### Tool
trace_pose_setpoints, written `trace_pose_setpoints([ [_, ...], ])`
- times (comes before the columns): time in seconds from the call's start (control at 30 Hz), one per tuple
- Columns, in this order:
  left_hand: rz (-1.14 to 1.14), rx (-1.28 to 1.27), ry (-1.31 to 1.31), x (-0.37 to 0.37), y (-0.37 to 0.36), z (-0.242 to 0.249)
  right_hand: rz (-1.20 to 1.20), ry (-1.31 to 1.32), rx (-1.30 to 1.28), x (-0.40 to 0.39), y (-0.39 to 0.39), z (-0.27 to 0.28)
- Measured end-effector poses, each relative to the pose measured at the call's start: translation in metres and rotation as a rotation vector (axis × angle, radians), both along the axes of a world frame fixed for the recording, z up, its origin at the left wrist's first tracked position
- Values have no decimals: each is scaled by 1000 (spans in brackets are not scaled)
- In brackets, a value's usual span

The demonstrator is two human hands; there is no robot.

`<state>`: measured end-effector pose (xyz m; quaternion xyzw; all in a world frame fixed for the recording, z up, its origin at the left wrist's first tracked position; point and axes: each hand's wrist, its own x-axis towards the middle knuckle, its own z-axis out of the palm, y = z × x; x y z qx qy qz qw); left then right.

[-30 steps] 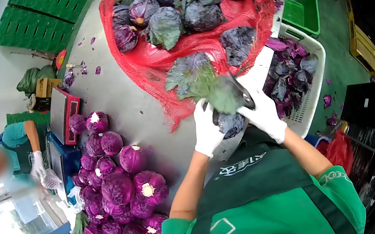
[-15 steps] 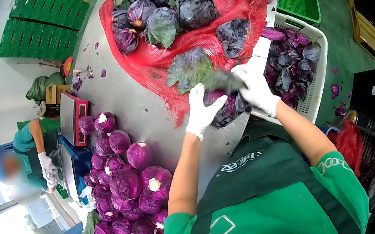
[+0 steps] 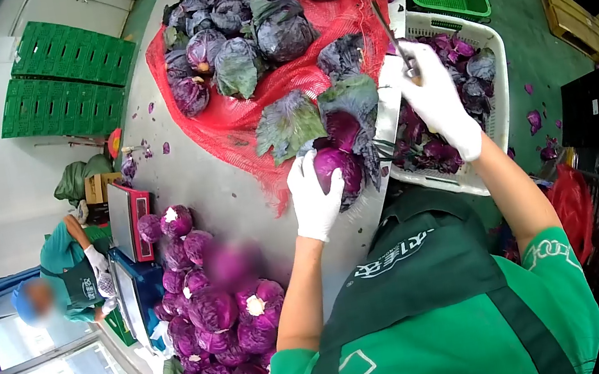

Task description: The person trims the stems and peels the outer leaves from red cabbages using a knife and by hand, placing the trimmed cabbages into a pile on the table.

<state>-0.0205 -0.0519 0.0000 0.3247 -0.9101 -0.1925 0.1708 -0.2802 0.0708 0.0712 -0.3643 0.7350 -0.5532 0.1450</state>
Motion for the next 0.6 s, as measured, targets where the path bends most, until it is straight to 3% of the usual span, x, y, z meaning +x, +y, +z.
trace_pose_setpoints([
  [0.03,-2,3,-5,-4,0,8,-78,202,-142,12,8,17],
  [0.1,-16,221,23,-15,0,29,148,-146,-207,60,19,29],
  [0.17,-47,367,-11,-14,-20,12,398,-364,8,103,26,-6],
  [0.23,-12,339,-22,-11,-20,19,396,-481,205,121,16,-35],
  [0.3,-8,407,-44,-6,-24,22,256,-198,80,109,0,-106],
  [0.4,0,436,-43,-1,-30,19,103,-95,-56,75,-7,-154],
  [0.47,8,451,-44,0,-32,18,216,-242,75,67,8,-85],
  [0.53,19,474,-38,0,-34,16,251,87,-40,77,15,-78],
  [0.6,1,479,-9,1,-36,15,326,144,180,93,33,-70],
])
